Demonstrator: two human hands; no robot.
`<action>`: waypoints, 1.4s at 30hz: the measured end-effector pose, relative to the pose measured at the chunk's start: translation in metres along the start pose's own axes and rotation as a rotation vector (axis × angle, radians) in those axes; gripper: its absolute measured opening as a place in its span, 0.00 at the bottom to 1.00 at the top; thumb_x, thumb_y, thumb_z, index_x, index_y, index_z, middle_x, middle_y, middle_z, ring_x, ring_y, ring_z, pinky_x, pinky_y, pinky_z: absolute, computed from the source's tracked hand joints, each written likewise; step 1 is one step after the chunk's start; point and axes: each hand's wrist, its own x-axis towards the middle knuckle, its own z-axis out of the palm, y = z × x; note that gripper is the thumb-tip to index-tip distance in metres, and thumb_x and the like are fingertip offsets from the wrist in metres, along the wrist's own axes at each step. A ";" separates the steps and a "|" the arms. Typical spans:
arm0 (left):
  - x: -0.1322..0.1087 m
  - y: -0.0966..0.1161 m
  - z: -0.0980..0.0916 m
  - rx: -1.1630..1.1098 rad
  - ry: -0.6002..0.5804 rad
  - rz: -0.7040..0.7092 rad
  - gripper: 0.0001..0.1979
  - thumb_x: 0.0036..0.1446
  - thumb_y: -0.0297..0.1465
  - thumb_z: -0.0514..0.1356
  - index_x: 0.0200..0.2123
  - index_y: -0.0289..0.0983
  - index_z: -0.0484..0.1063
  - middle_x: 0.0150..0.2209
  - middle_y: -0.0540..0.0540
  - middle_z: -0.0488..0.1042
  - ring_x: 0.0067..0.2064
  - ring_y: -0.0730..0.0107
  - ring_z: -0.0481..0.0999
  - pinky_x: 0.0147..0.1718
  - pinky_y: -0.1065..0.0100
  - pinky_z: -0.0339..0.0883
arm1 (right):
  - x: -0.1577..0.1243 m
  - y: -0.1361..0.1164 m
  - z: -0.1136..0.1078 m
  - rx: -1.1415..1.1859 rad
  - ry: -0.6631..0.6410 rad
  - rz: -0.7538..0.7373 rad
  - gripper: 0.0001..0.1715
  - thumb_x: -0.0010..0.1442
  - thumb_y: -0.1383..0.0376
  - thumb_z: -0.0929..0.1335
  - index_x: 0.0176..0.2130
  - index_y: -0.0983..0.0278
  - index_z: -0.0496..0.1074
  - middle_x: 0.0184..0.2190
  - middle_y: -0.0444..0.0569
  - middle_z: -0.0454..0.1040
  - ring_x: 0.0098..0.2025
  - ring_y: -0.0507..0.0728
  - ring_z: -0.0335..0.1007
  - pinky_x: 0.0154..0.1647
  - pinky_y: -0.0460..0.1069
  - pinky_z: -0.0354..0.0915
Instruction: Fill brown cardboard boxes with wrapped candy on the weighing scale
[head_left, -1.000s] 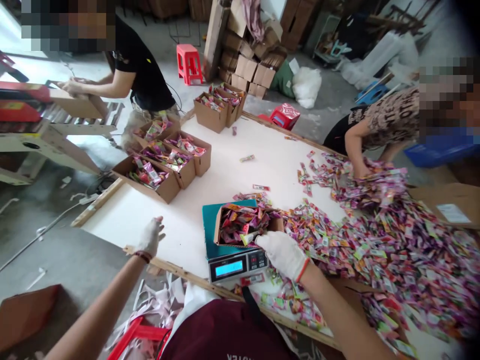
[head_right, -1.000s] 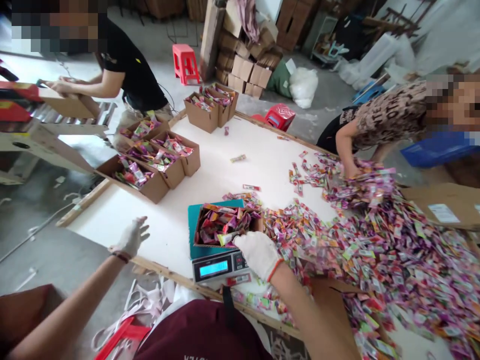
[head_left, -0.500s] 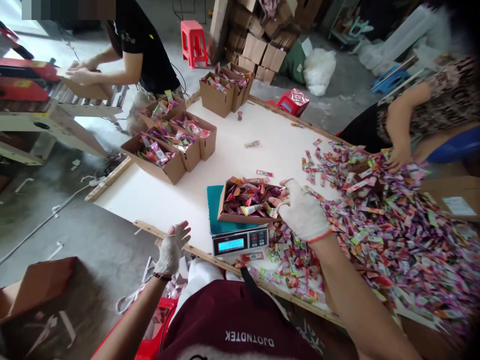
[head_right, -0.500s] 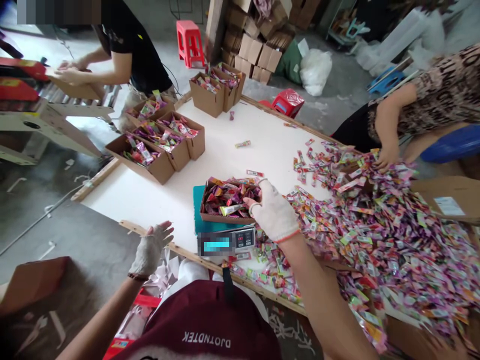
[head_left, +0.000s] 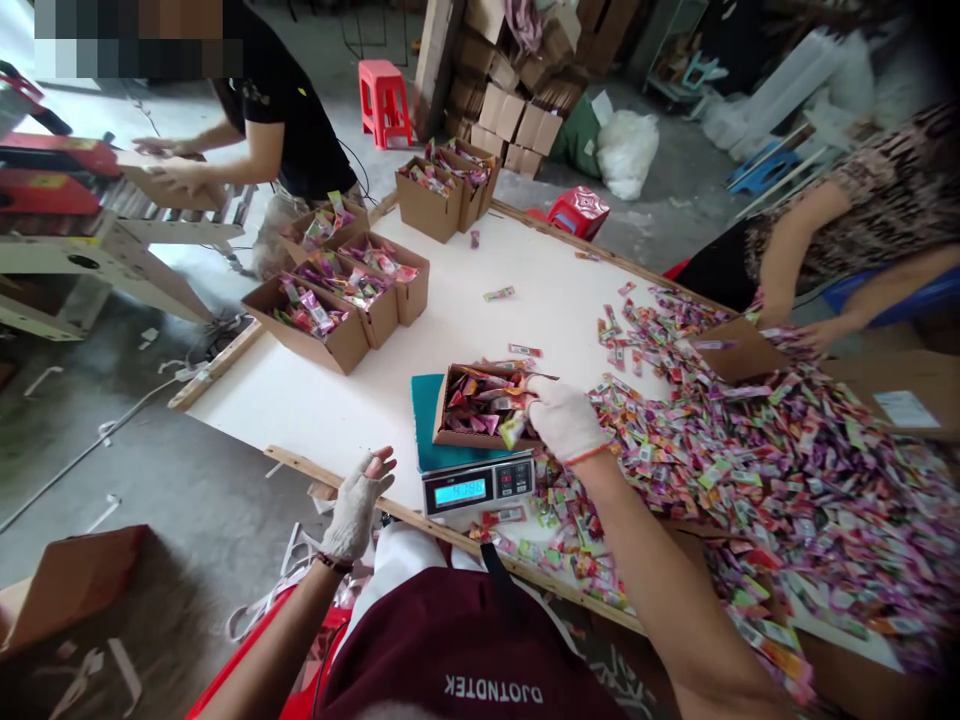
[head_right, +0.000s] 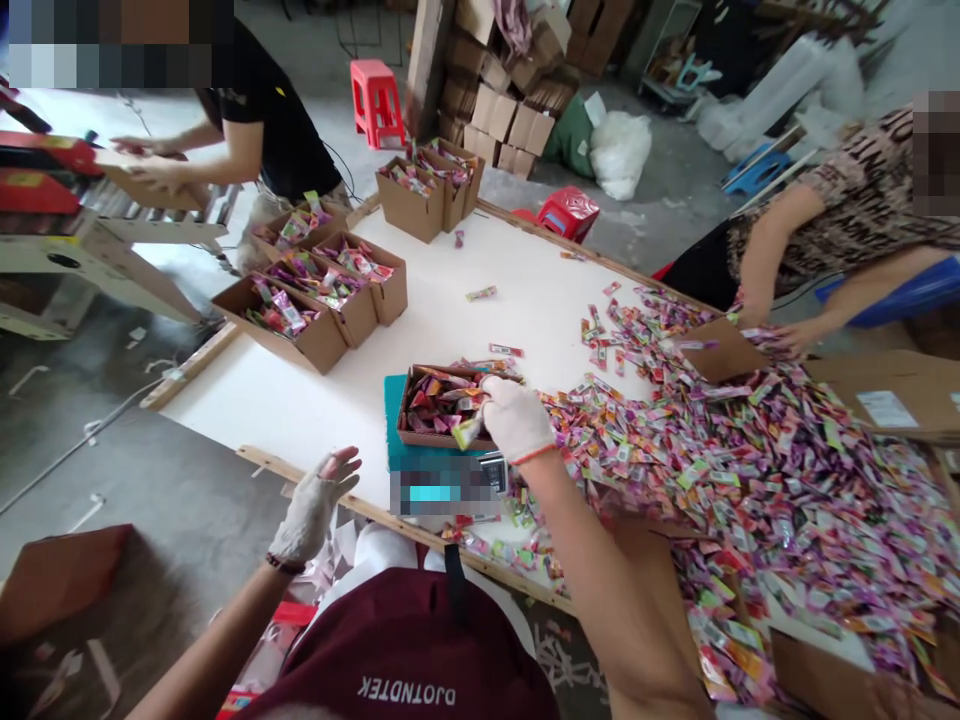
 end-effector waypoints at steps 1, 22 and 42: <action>0.001 -0.001 0.000 0.006 0.001 0.001 0.32 0.51 0.55 0.65 0.51 0.37 0.76 0.60 0.35 0.71 0.60 0.46 0.72 0.58 0.50 0.66 | -0.005 0.009 -0.006 0.060 0.045 -0.002 0.18 0.63 0.63 0.63 0.46 0.61 0.79 0.40 0.51 0.82 0.43 0.58 0.76 0.48 0.51 0.68; 0.016 0.041 0.036 0.107 0.045 0.219 0.28 0.55 0.50 0.65 0.51 0.36 0.76 0.56 0.37 0.74 0.58 0.52 0.72 0.56 0.55 0.67 | -0.082 0.097 -0.062 0.312 0.496 0.271 0.17 0.62 0.55 0.66 0.42 0.63 0.77 0.36 0.52 0.78 0.38 0.60 0.73 0.44 0.53 0.68; 0.040 0.133 0.120 0.161 -0.122 0.608 0.27 0.58 0.49 0.64 0.52 0.36 0.77 0.57 0.38 0.74 0.60 0.53 0.72 0.64 0.52 0.61 | -0.072 0.037 -0.008 -0.224 0.148 -0.347 0.39 0.56 0.70 0.69 0.66 0.60 0.66 0.66 0.58 0.61 0.67 0.66 0.57 0.67 0.60 0.59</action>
